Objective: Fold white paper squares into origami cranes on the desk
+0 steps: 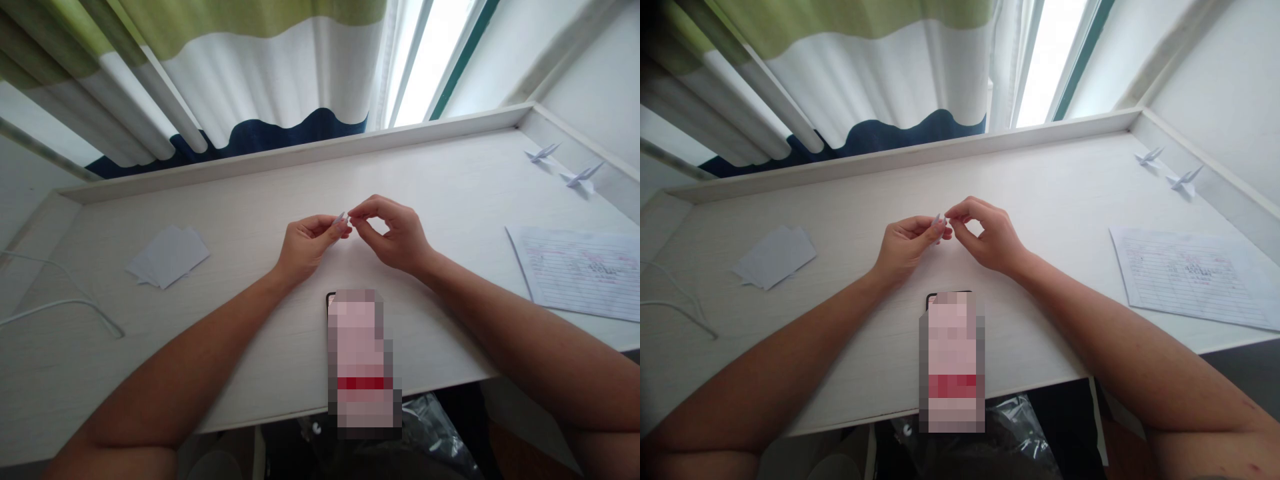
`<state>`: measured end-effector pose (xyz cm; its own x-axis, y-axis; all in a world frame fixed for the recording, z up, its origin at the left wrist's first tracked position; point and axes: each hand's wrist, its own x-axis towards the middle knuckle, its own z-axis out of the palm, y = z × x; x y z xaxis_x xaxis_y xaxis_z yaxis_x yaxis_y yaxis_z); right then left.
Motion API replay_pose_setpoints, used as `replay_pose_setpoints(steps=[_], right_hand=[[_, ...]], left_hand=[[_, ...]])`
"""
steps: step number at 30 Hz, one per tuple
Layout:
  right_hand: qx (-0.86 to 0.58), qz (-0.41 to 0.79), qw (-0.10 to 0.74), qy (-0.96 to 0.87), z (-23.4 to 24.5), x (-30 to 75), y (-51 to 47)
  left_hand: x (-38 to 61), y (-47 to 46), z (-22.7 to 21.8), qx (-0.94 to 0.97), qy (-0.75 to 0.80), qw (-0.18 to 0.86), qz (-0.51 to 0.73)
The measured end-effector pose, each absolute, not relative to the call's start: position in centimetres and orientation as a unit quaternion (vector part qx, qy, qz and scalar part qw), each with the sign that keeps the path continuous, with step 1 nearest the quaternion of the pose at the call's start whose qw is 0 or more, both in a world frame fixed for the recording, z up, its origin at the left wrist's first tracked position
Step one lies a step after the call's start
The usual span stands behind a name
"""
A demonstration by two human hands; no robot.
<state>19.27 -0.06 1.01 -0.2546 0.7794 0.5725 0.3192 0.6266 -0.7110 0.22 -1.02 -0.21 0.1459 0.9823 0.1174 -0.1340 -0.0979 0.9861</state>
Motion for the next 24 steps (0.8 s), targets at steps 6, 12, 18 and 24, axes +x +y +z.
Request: replay_pose_setpoints(steps=[6, 12, 18, 24], right_hand=[[-0.332, 0.263, 0.495, -0.759, 1.22, 19.37, -0.02], [-0.317, 0.354, 0.492, -0.730, 1.03, 19.31, -0.19], [-0.326, 0.381, 0.476, -0.722, 1.12, 19.27, -0.20], [-0.316, 0.357, 0.478, -0.738, 0.98, 19.43, 0.20]], left_hand=[[0.16, -1.09, -0.04, 0.535, 0.380, 0.559, 0.506], [0.11, -1.14, 0.00, 0.540, 0.385, 0.552, 0.506], [0.10, -1.12, -0.06, 0.539, 0.394, 0.547, 0.505], [0.07, -1.03, -0.21, 0.540, 0.390, 0.556, 0.497]])
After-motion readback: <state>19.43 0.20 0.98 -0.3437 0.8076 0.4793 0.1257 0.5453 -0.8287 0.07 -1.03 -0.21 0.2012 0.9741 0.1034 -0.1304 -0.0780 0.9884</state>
